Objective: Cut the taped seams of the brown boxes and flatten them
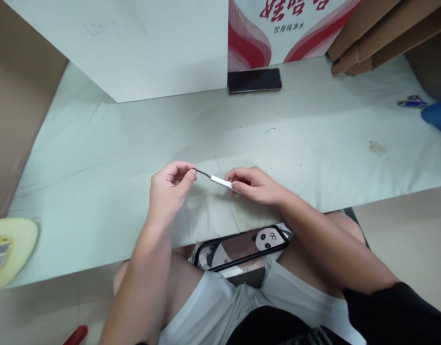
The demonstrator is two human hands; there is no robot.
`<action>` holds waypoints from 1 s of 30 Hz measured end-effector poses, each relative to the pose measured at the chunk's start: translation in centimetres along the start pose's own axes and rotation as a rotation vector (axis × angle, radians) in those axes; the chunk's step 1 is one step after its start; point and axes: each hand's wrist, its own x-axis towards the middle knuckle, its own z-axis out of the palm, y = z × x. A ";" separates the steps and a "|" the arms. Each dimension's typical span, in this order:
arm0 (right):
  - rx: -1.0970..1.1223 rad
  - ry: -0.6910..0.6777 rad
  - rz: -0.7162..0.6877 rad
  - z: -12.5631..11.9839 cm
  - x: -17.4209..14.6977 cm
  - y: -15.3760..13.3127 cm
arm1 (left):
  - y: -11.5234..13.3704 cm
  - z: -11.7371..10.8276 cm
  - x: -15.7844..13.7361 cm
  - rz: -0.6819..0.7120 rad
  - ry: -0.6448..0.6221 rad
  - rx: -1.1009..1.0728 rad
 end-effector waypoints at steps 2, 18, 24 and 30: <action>0.028 0.032 -0.037 0.1 0.1 0.3 | 0.1 0.1 0.0 -0.008 0.003 -0.020; 0.046 0.210 -0.089 0.4 0.1 0.5 | 0.1 0.9 -0.5 -0.067 -0.123 0.027; 0.114 0.111 -0.103 0.7 0.2 0.9 | 0.0 2.7 -1.3 -0.059 -0.271 -0.081; 0.184 0.041 -0.059 0.8 0.2 0.9 | -0.3 3.4 -1.7 -0.055 -0.269 -0.097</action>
